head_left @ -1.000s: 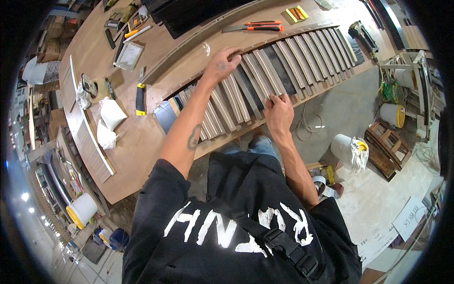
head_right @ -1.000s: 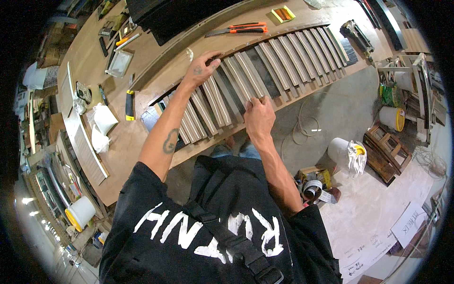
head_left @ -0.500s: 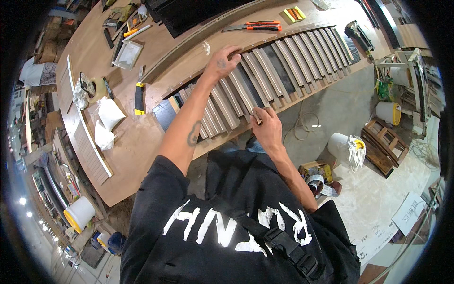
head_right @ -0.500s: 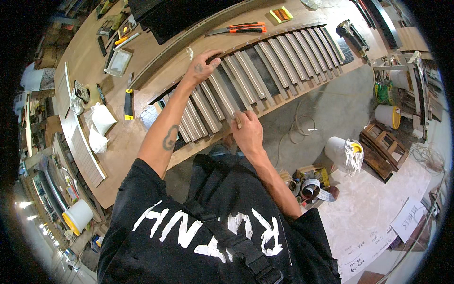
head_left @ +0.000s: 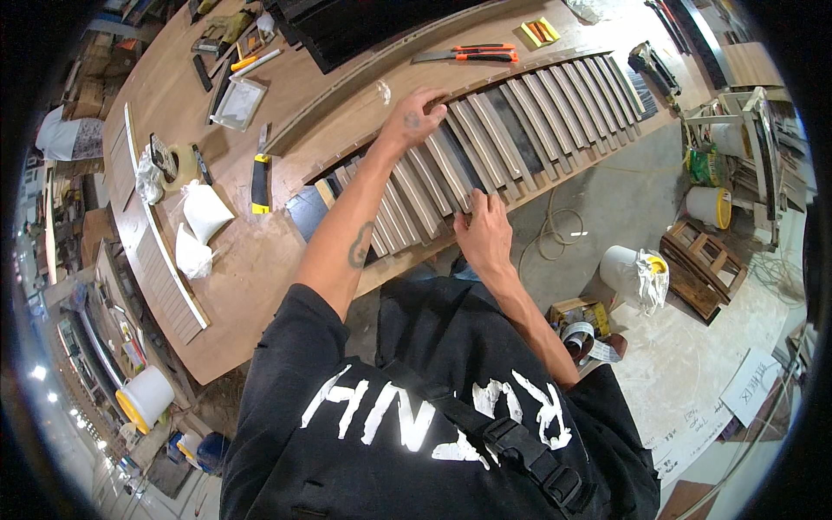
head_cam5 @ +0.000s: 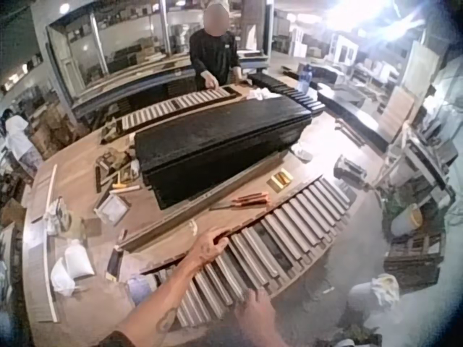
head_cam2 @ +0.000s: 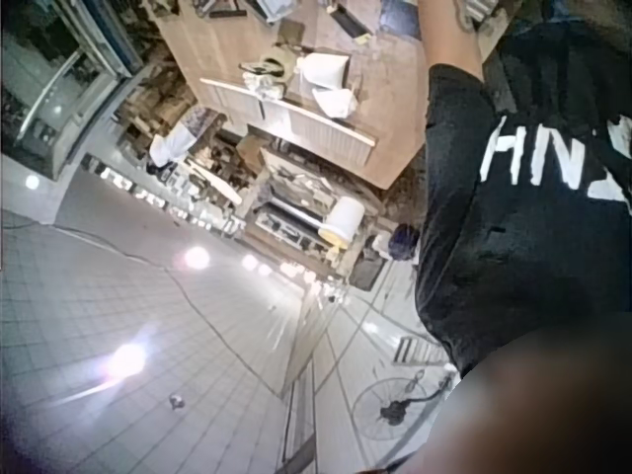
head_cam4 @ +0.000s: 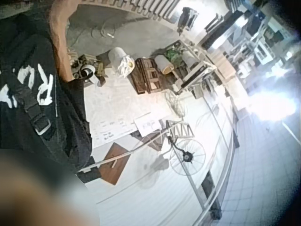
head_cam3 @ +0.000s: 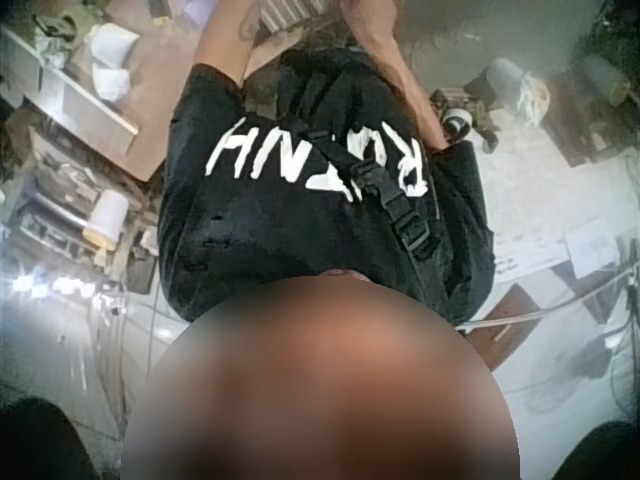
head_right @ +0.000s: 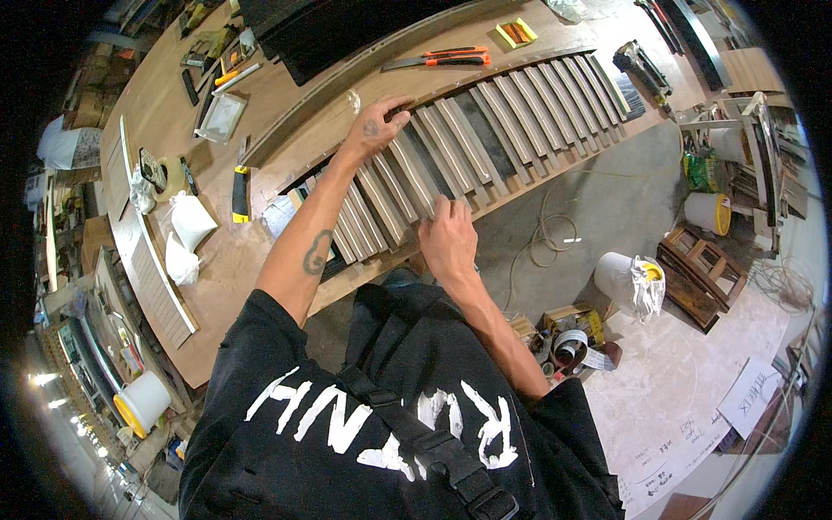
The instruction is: The person assembles a wooden panel by arranging thin wooden slats on a black base, then uses a hammer and a pneumatic nail gun to secure the slats. The person flips the panel and continues fastening slats along the edges, then stacks the finished panel with others.
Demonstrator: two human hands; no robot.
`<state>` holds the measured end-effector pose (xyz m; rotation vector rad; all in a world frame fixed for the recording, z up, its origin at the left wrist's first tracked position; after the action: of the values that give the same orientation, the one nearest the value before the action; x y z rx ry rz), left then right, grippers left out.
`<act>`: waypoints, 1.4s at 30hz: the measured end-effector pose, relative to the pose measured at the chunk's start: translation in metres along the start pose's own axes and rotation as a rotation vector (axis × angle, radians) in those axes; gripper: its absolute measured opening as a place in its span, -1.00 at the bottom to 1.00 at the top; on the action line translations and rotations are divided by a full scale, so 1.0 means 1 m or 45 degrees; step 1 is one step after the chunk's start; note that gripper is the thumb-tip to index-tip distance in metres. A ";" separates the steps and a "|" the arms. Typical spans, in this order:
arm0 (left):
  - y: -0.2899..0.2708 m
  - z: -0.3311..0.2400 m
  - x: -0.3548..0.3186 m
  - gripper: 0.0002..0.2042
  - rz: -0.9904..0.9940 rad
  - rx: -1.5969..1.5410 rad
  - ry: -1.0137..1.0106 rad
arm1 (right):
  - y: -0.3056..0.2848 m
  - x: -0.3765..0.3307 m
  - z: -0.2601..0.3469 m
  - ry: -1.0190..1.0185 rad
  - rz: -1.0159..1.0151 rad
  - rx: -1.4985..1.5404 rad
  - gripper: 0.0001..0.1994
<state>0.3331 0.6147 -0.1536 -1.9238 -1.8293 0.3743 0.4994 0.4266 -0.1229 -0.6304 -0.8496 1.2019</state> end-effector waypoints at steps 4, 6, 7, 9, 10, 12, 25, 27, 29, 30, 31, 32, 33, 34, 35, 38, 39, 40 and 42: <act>0.001 0.001 0.002 -0.55 0.022 -0.018 0.019 | -0.001 0.007 -0.001 0.004 0.072 -0.075 -0.72; -0.002 0.005 0.000 -0.55 0.028 -0.008 0.011 | -0.015 0.009 0.004 0.020 0.101 -0.061 -0.72; -0.003 0.007 0.000 -0.55 0.034 0.002 0.002 | -0.020 0.007 0.003 0.043 0.092 -0.033 -0.75; -0.006 0.003 0.002 -0.56 0.068 -0.032 -0.016 | -0.032 0.006 -0.005 0.093 0.062 0.015 -0.79; -0.009 0.002 0.002 -0.56 0.092 -0.071 -0.030 | -0.029 0.005 -0.014 0.072 0.027 -0.002 -0.79; -0.012 0.000 0.001 -0.57 0.145 -0.054 -0.042 | -0.018 0.002 -0.030 0.043 -0.053 -0.033 -0.78; -0.025 0.021 -0.018 -0.59 0.048 -0.024 -0.018 | 0.006 0.026 -0.024 0.197 0.004 -0.022 -0.76; -0.025 0.018 -0.017 -0.62 0.058 -0.047 -0.036 | 0.007 0.025 -0.025 0.144 -0.022 -0.028 -0.78; -0.030 0.017 -0.014 -0.57 0.087 -0.047 -0.030 | 0.010 0.027 -0.024 0.144 -0.011 -0.011 -0.76; -0.031 0.018 -0.013 -0.54 0.100 -0.047 -0.028 | 0.010 0.027 -0.022 0.143 -0.005 -0.002 -0.75; -0.029 0.032 -0.013 -0.56 0.083 -0.067 -0.020 | 0.011 0.026 -0.020 0.105 0.009 -0.032 -0.74; -0.031 0.031 -0.013 -0.57 0.073 -0.200 -0.105 | 0.010 0.028 -0.018 0.070 0.010 -0.063 -0.72; -0.031 0.030 -0.014 -0.58 0.063 -0.332 -0.190 | 0.009 0.029 -0.015 0.036 0.011 -0.094 -0.71; -0.033 0.029 -0.015 -0.59 0.053 -0.462 -0.276 | 0.010 0.029 -0.010 -0.030 -0.055 -0.110 -0.70; -0.035 0.029 -0.015 -0.59 0.049 -0.571 -0.325 | 0.012 0.030 0.001 -0.097 -0.123 -0.121 -0.68; -0.042 0.033 -0.020 -0.59 -0.008 -0.371 -0.263 | 0.028 0.032 0.025 -0.211 -0.099 -0.073 -0.62; -0.044 0.036 -0.022 -0.60 -0.021 -0.405 -0.250 | 0.036 0.034 0.031 -0.221 -0.032 -0.090 -0.63; -0.046 0.039 -0.025 -0.60 -0.036 -0.376 -0.236 | 0.041 0.035 0.036 -0.231 0.035 -0.107 -0.65; -0.052 0.036 -0.036 -0.61 -0.078 -0.320 -0.211 | 0.042 0.038 0.040 -0.228 0.037 -0.155 -0.72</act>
<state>0.2679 0.5849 -0.1623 -2.0471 -2.1249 0.3036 0.4486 0.4732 -0.1260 -0.6415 -1.0736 1.2531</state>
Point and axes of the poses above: each hand's wrist, its own x-axis towards the middle knuckle, its own y-axis out of the palm, z = x × y, the point moved 2 cm from there along x, towards the middle knuckle, and after that the axes turned 13 degrees about -z, right-handed, at the moved point
